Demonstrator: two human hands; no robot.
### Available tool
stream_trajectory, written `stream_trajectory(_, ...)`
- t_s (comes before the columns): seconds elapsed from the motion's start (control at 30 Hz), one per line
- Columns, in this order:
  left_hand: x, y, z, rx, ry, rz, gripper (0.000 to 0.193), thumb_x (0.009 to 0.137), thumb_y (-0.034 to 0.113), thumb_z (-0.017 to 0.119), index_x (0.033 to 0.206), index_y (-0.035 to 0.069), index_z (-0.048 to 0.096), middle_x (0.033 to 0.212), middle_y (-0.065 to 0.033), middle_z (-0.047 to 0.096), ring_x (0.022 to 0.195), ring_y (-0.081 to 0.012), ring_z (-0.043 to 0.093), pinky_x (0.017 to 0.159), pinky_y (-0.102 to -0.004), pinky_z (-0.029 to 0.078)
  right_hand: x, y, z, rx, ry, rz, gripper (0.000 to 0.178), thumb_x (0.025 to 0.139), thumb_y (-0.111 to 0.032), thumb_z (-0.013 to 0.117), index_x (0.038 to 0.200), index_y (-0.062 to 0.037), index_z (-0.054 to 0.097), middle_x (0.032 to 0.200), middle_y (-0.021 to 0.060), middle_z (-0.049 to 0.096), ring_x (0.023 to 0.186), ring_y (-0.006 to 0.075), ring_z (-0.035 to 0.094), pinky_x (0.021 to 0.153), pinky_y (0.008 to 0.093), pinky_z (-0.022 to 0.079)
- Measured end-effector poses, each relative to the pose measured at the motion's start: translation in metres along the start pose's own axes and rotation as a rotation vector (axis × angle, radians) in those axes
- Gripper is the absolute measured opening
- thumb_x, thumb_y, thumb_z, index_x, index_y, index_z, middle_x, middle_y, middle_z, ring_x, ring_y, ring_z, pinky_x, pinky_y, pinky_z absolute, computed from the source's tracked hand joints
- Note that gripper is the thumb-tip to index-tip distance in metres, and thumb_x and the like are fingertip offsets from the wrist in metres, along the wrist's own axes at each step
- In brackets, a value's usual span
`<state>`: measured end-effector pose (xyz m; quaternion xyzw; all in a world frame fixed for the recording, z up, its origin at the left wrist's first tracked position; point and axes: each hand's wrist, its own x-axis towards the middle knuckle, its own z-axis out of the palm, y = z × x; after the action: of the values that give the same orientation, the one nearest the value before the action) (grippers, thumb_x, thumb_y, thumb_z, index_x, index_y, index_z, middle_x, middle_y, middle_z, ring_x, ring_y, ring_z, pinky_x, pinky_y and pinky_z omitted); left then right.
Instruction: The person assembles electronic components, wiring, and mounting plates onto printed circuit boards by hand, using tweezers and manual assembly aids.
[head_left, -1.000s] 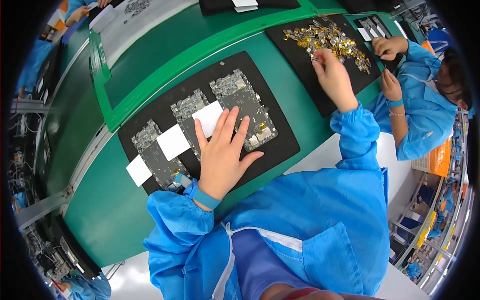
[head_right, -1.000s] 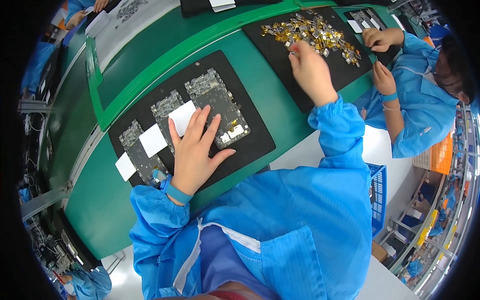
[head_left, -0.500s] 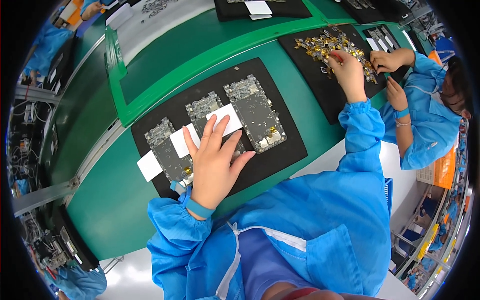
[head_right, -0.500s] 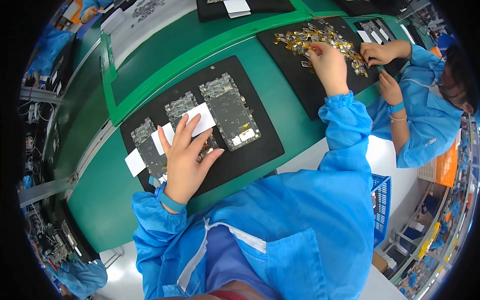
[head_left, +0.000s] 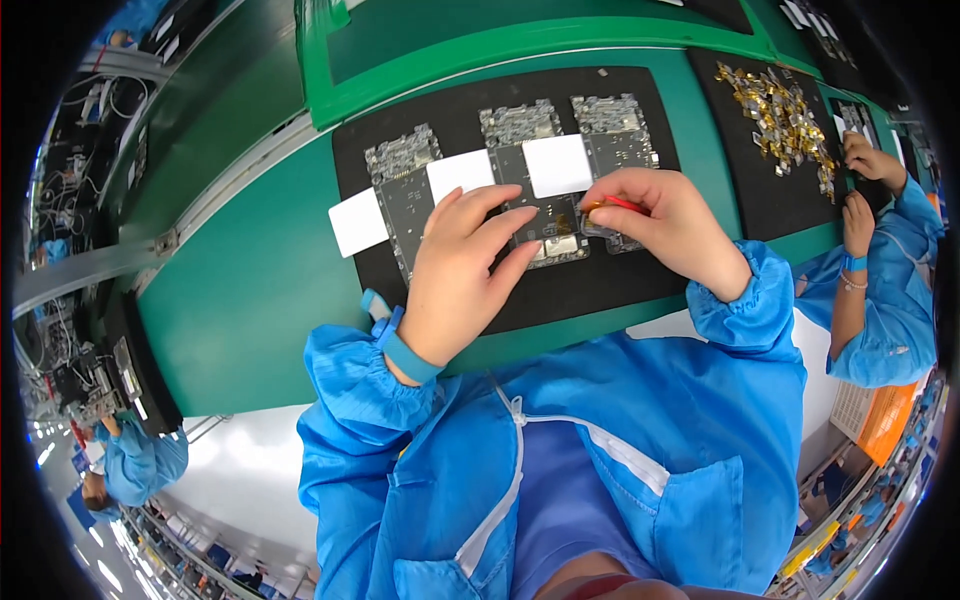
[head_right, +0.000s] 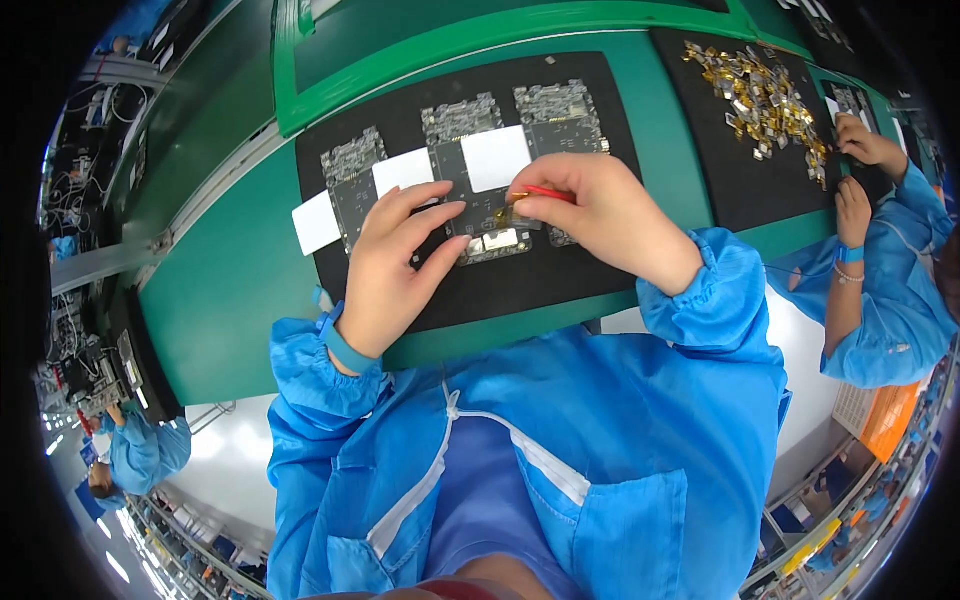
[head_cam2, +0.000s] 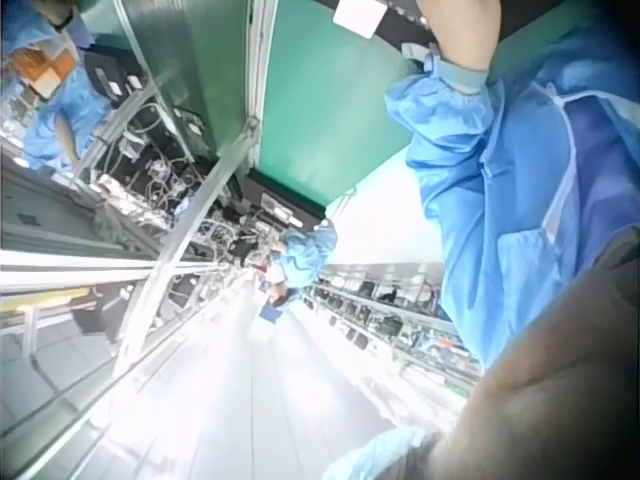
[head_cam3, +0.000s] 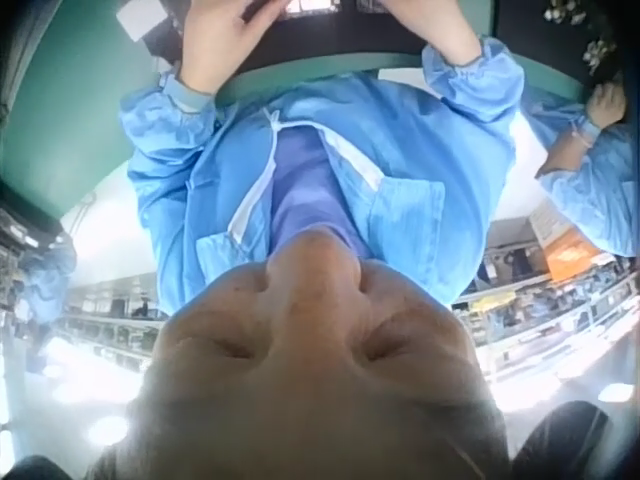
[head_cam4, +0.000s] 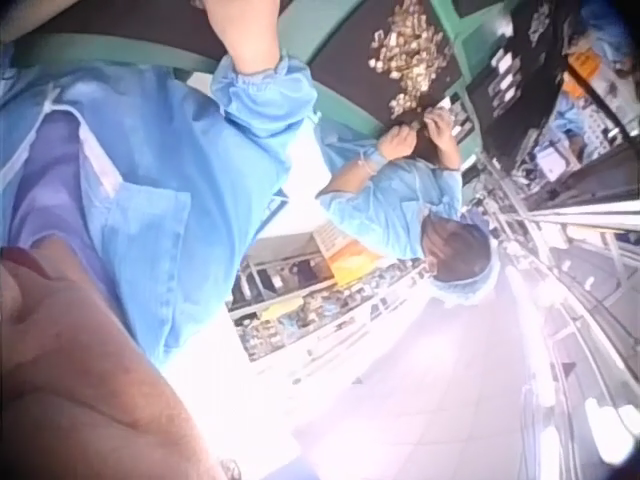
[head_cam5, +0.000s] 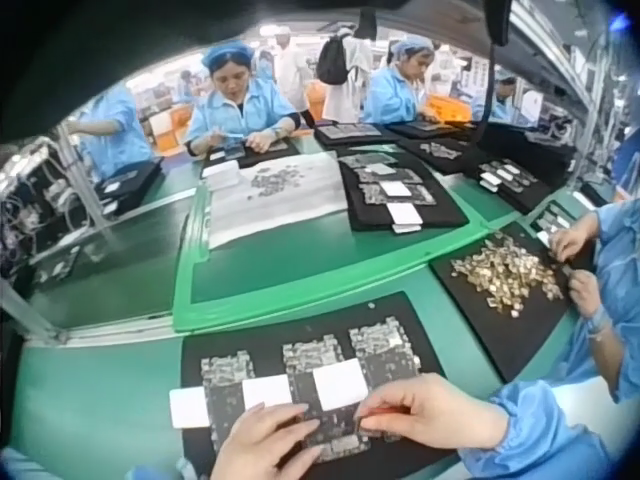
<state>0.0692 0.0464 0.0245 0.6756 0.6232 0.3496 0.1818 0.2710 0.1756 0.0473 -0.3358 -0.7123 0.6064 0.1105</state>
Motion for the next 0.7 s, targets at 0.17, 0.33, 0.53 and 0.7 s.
stream_trajectory(0.17, -0.016, -0.011, -0.006, 0.177, -0.09, 0.009, 0.045, 0.072, 0.022, 0.079, 0.113, 0.009, 0.066, 0.128, -0.0071, 0.056, 0.124, -0.0279, 0.05, 0.112, -0.0538, 0.023, 0.013, 0.01, 0.026, -0.3, 0.035, -0.199, 0.013, 0.086, -0.012, 0.067, 0.094, -0.0013, 0.067, 0.085, 0.0134, 0.065, 0.075, 0.0275, 0.063, 0.066, 0.0335, 0.049)
stream_trajectory(0.33, -0.016, -0.014, 0.002, 0.242, -0.119, 0.044, 0.054, 0.07, 0.027, 0.081, 0.119, 0.011, 0.065, 0.135, -0.0044, 0.054, 0.132, -0.0284, 0.043, 0.114, -0.0575, 0.013, 0.015, 0.016, 0.034, -0.387, 0.094, -0.133, 0.014, 0.085, -0.016, 0.067, 0.091, -0.0038, 0.068, 0.084, 0.0136, 0.065, 0.075, 0.0319, 0.062, 0.065, 0.0358, 0.049)
stream_trajectory(0.53, -0.015, -0.019, 0.006, 0.246, -0.126, 0.047, 0.053, 0.071, 0.027, 0.08, 0.119, 0.011, 0.065, 0.135, -0.0036, 0.054, 0.132, -0.0284, 0.043, 0.113, -0.0579, 0.013, 0.017, 0.024, 0.035, -0.368, 0.162, -0.201, 0.012, 0.085, -0.015, 0.067, 0.091, -0.0044, 0.069, 0.085, 0.0136, 0.066, 0.076, 0.0321, 0.063, 0.065, 0.0368, 0.05)
stream_trajectory(0.7, -0.015, -0.018, 0.006, 0.245, -0.126, 0.037, 0.052, 0.072, 0.027, 0.08, 0.119, 0.012, 0.065, 0.135, -0.0032, 0.055, 0.132, -0.0283, 0.044, 0.113, -0.0579, 0.012, 0.019, 0.023, 0.03, -0.391, 0.11, -0.192, 0.014, 0.085, -0.016, 0.067, 0.091, -0.0042, 0.069, 0.087, 0.0142, 0.067, 0.079, 0.0332, 0.064, 0.067, 0.0379, 0.05)
